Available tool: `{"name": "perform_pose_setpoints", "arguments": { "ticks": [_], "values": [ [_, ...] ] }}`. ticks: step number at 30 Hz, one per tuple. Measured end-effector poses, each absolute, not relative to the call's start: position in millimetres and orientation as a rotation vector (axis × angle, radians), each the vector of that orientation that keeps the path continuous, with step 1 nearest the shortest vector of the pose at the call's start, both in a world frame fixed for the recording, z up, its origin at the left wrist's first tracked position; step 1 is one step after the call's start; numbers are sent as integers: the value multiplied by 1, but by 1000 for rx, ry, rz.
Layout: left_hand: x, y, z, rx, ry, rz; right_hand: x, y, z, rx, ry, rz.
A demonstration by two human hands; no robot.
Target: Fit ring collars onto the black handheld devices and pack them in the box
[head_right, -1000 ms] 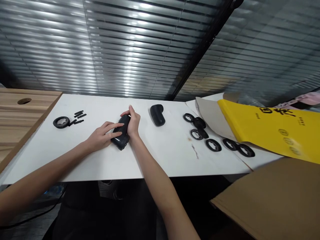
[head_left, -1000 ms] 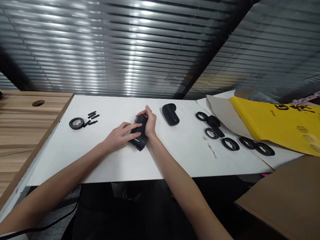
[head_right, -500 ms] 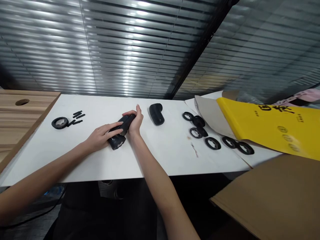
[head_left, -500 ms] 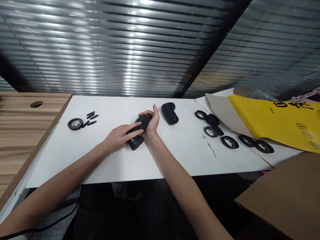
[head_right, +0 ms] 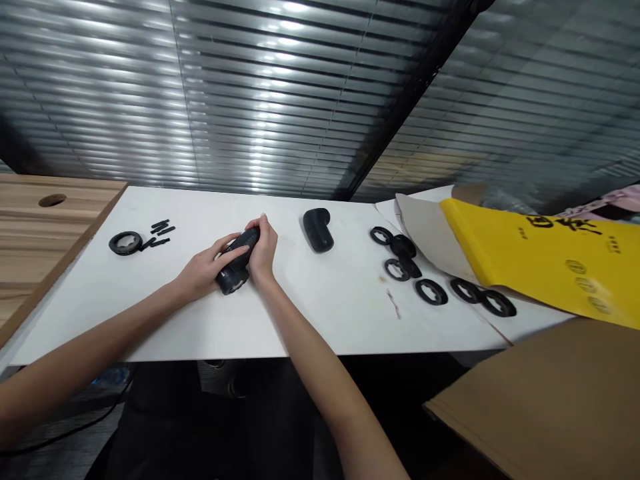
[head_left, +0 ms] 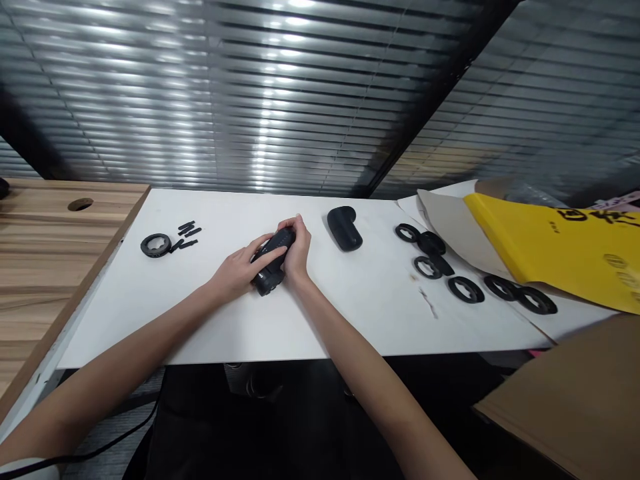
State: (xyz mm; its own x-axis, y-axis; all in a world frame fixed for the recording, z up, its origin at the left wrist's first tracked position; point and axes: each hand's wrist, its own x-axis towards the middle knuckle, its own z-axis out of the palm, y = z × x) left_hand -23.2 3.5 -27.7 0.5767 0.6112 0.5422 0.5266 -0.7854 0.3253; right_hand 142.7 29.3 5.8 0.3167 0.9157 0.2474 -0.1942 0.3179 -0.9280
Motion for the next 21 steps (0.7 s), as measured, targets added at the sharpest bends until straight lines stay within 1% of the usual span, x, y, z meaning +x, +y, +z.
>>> {"name": "perform_pose_setpoints", "arguments": {
  "ticks": [5,12,17,21],
  "values": [
    [-25,1,-22,2668,1009,937,143,30,1,-948,-1025,886],
    [-28,-1,-25,2696,901,1102,141,24,0,-900,-1120,842],
    [-26,0,-26,2729,942,1078,141,25,1,-908,-1146,820],
    [-22,3,-24,2539,951,1155,143,31,5,-912,-1167,799]
  ]
}}
